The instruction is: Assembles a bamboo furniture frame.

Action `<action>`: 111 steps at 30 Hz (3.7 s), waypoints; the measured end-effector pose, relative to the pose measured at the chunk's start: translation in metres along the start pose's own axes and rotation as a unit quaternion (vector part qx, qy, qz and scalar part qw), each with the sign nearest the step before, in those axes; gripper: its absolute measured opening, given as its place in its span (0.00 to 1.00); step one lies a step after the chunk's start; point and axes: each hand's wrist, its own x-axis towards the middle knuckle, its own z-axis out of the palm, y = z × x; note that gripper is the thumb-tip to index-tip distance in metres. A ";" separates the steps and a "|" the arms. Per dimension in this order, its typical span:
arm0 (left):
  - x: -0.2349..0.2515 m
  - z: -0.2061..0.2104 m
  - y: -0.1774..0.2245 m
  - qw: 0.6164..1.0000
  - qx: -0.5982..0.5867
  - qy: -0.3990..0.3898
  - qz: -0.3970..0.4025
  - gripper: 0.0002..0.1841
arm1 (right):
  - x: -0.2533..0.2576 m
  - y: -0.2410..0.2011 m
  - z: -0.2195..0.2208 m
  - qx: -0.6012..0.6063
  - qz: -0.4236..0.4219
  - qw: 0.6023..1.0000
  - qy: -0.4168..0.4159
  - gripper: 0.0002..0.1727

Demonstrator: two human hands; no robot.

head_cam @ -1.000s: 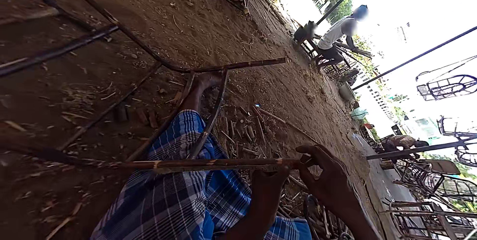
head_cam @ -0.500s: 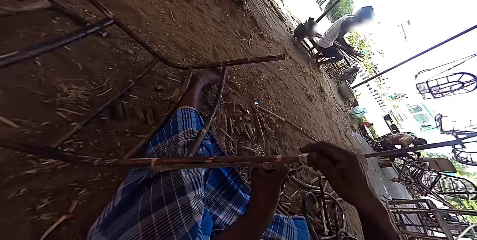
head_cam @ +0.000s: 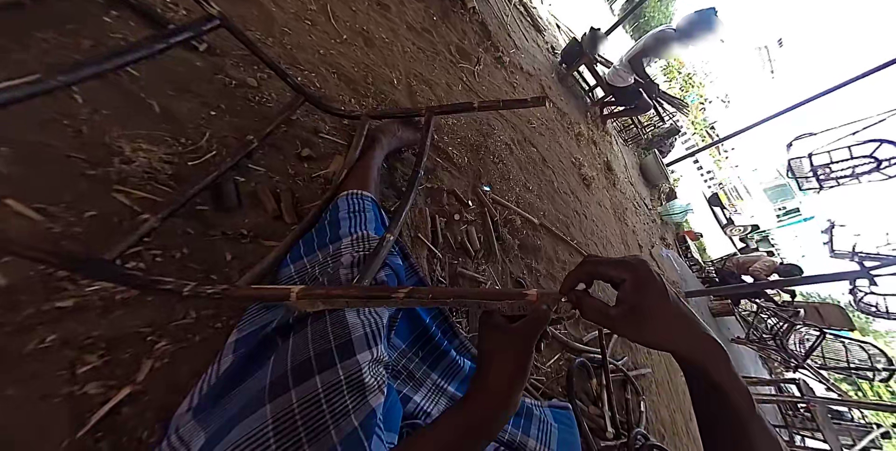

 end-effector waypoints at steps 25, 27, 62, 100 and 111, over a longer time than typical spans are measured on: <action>-0.005 -0.004 0.000 0.999 -0.033 0.003 -0.030 0.13 | -0.003 -0.007 0.011 0.095 0.138 0.978 0.124 0.06; -0.013 -0.010 -0.004 0.998 -0.012 -0.031 -0.044 0.12 | -0.017 -0.015 0.018 0.134 0.120 0.961 0.211 0.10; -0.035 -0.059 0.024 1.000 -0.002 -0.016 0.022 0.10 | -0.069 -0.030 0.052 0.143 0.118 0.958 0.219 0.16; -0.011 -0.044 0.028 0.991 -0.091 0.082 -0.050 0.12 | -0.042 -0.023 0.031 -0.003 0.175 0.960 0.216 0.16; -0.011 -0.043 0.029 0.987 -0.114 0.087 -0.065 0.11 | -0.039 -0.020 0.031 -0.001 0.181 0.962 0.206 0.16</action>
